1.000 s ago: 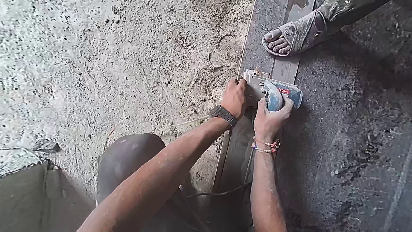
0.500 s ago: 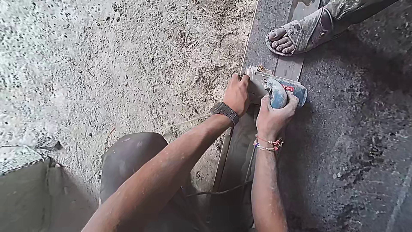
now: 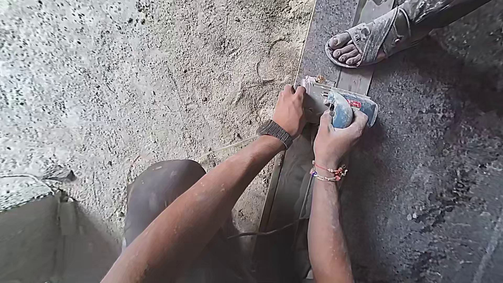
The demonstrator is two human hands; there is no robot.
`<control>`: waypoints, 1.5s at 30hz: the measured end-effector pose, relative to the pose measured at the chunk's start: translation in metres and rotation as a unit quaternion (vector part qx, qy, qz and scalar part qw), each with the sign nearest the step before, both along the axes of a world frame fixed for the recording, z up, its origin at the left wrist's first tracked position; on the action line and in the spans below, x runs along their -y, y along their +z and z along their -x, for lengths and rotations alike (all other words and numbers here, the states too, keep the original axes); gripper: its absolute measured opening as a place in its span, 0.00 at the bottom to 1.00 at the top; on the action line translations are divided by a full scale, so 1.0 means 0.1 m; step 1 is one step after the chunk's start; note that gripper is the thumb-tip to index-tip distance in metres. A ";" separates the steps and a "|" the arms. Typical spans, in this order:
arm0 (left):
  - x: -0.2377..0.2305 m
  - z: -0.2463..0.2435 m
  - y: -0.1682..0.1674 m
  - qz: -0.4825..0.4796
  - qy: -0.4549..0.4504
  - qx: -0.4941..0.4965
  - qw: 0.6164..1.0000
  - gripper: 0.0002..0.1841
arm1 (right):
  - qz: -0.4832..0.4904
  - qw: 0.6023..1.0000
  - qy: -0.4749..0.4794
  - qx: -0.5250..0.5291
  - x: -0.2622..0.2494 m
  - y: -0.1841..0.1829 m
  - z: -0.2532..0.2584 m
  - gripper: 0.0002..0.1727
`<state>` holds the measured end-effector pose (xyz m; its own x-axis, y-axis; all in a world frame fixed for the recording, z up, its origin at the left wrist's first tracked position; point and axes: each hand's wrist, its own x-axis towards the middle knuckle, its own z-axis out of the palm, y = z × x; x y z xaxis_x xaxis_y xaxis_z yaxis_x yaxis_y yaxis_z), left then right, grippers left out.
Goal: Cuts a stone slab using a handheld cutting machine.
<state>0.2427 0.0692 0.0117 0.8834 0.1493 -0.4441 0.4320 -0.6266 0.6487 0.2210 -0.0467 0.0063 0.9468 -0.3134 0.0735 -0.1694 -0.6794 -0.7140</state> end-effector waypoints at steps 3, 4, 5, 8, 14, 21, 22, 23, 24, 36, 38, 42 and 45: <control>-0.01 -0.02 0.00 -0.004 -0.001 0.001 1.000 0.29 | 0.007 1.000 0.002 -0.003 0.00 0.01 -0.01 0.27; -0.01 -0.03 0.00 -0.006 -0.001 0.000 1.000 0.29 | 0.008 1.000 0.002 -0.006 -0.01 0.01 -0.02 0.26; -0.01 -0.05 0.00 -0.006 -0.001 -0.002 1.000 0.29 | 0.009 1.000 0.001 -0.008 -0.01 0.01 -0.03 0.26; -0.01 -0.08 0.00 -0.006 0.002 -0.006 1.000 0.28 | 0.011 1.000 -0.004 -0.015 -0.02 0.02 -0.05 0.27; -0.01 -0.13 0.01 -0.018 0.000 -0.013 1.000 0.29 | 0.015 1.000 -0.001 -0.012 -0.02 0.01 -0.10 0.28; -0.03 -0.18 0.01 -0.023 -0.005 0.001 1.000 0.27 | 0.015 1.000 -0.003 -0.017 -0.04 0.02 -0.15 0.28; -0.03 -0.19 0.01 -0.023 -0.003 0.004 1.000 0.26 | 0.014 1.000 -0.002 -0.017 -0.04 0.02 -0.16 0.28; -0.02 -0.19 0.00 -0.024 -0.001 0.007 1.000 0.26 | 0.014 1.000 0.001 -0.018 -0.04 0.03 -0.17 0.29; -0.02 -0.20 0.00 -0.025 0.001 0.008 1.000 0.26 | 0.012 1.000 0.002 -0.019 -0.04 0.03 -0.17 0.29; -0.06 -0.30 0.00 -0.022 0.000 0.013 1.000 0.27 | 0.013 1.000 0.001 -0.028 -0.06 0.04 -0.27 0.29; -0.06 -0.31 -0.03 -0.020 0.003 0.024 0.999 0.26 | 0.012 1.000 -0.002 -0.023 -0.07 0.03 -0.28 0.28; -0.07 -0.34 -0.02 -0.020 0.005 0.021 1.000 0.27 | 0.009 1.000 -0.001 -0.022 -0.08 0.03 -0.30 0.28; -0.07 -0.37 -0.01 -0.021 0.007 0.025 0.999 0.26 | 0.012 1.000 0.005 -0.021 -0.08 0.02 -0.32 0.28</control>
